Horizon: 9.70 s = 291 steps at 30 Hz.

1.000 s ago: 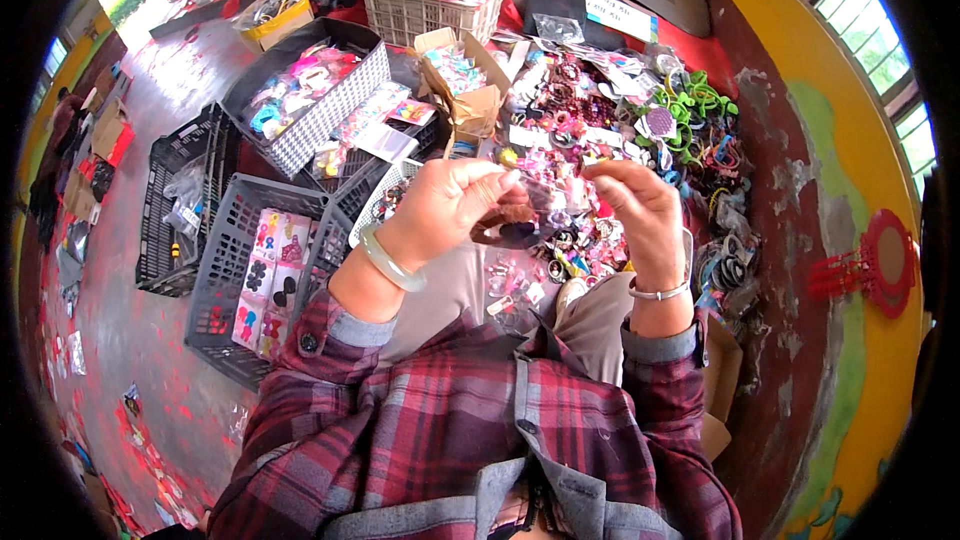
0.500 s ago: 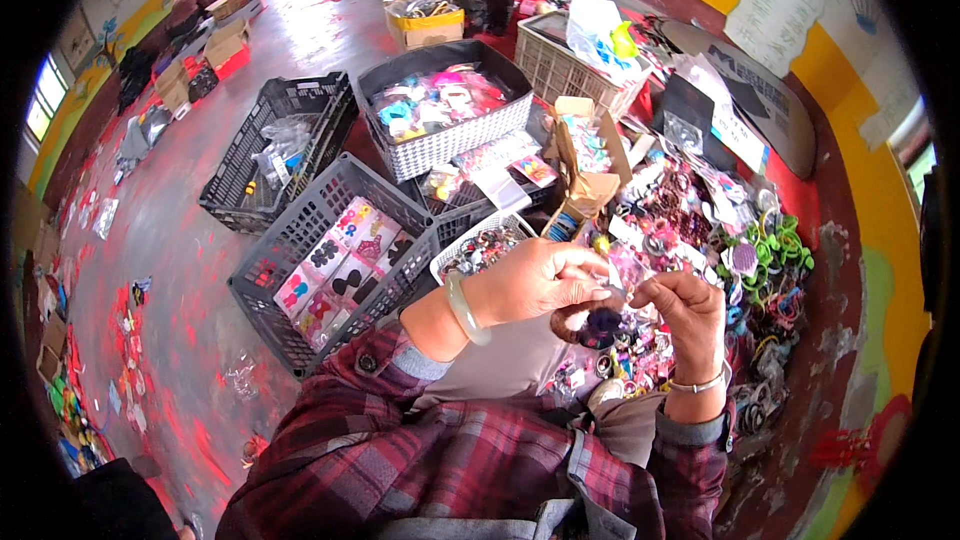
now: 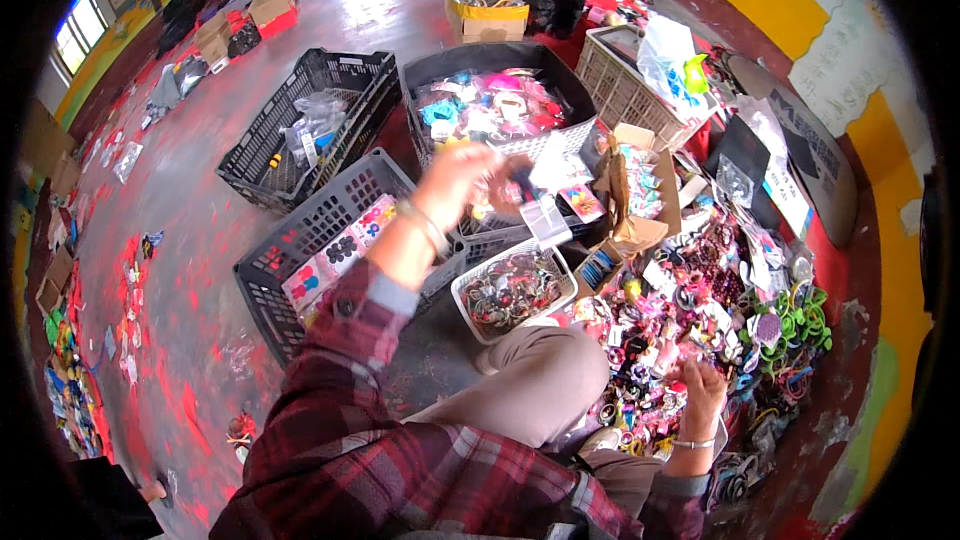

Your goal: The person sits on the floor and sorts through a large pile of hair accessories, picking up items like hair ties and clips. They place selected items into small plastic bags and then put the bags into a white basket.

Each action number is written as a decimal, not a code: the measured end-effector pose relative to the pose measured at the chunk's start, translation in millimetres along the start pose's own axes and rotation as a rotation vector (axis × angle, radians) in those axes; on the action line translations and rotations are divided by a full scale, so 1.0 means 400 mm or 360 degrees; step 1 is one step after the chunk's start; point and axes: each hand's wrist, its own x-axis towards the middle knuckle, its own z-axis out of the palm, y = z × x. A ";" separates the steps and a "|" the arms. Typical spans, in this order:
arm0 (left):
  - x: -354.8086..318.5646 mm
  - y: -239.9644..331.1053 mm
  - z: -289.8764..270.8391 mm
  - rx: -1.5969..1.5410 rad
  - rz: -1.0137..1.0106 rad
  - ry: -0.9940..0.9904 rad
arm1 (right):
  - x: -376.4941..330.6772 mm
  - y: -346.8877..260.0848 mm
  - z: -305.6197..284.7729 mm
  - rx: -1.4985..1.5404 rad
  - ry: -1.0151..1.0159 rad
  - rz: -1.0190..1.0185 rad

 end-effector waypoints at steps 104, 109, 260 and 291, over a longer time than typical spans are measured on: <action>-0.149 -0.150 0.736 -0.0508 -0.0864 -0.0504 | 0.259 0.990 0.053 -0.1797 -0.1005 0.0007; -0.156 -0.153 0.721 -0.0515 -0.0838 -0.0485 | 0.237 1.010 0.064 -0.1027 0.0018 0.0647; -0.198 -0.164 0.757 -0.0428 -0.1001 -0.0686 | 0.046 1.006 0.000 0.1454 0.0546 0.1429; -0.194 -0.314 0.763 -0.0199 -0.1521 -0.0847 | 0.172 0.431 -0.019 0.2228 -0.0775 -0.0183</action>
